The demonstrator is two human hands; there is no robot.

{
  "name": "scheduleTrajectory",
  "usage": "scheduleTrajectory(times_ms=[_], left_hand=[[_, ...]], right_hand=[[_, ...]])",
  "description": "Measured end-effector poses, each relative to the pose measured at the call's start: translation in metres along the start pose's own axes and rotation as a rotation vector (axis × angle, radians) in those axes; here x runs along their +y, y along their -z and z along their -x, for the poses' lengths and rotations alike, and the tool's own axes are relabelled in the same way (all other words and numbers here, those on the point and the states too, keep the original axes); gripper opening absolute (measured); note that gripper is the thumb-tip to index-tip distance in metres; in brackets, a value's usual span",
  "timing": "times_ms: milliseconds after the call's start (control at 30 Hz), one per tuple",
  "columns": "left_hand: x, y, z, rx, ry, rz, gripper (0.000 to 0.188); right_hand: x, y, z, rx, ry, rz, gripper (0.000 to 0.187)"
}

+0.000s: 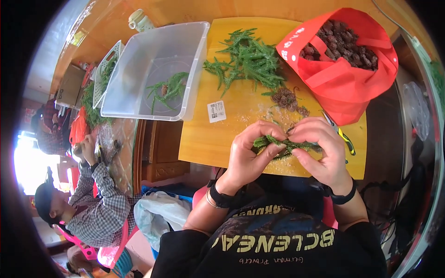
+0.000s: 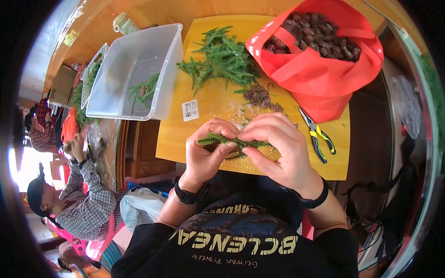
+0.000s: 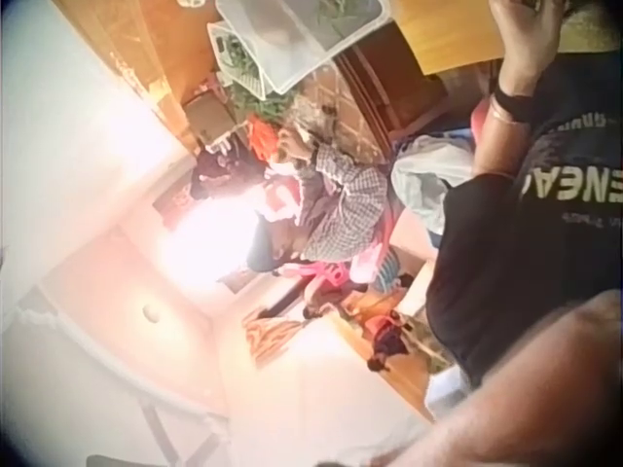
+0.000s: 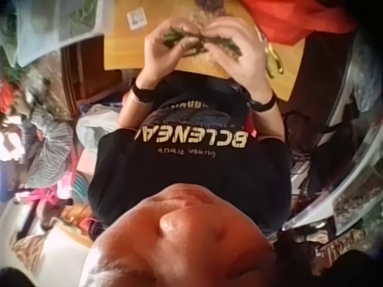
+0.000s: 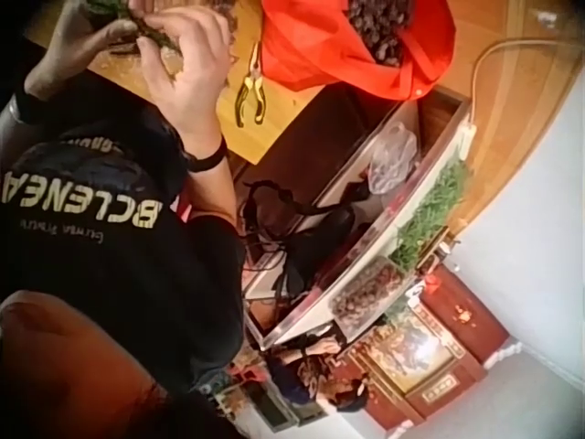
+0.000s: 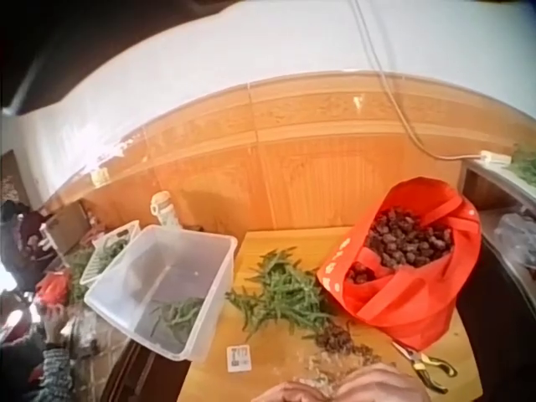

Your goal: Trimming and cleaning green plant branches using scissors at a workstation.

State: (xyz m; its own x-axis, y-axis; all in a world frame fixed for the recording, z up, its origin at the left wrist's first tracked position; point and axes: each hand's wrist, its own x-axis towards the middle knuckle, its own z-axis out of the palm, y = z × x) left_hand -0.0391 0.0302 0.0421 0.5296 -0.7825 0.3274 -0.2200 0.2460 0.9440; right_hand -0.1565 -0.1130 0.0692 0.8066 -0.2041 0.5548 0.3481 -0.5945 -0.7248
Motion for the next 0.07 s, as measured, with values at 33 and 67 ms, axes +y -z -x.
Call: scheduleTrajectory(times_ms=[33, 67], left_hand=[[0.0027, -0.0004, 0.0026, -0.023, -0.009, -0.029, 0.014], [0.0054, 0.0022, 0.0040, -0.032, -0.024, -0.070, 0.013]], right_hand=[[-0.0019, 0.0008, 0.0031, -0.016, 0.014, 0.064, 0.023], [-0.0013, 0.0000, 0.0032, -0.037, 0.045, 0.120, 0.024]])
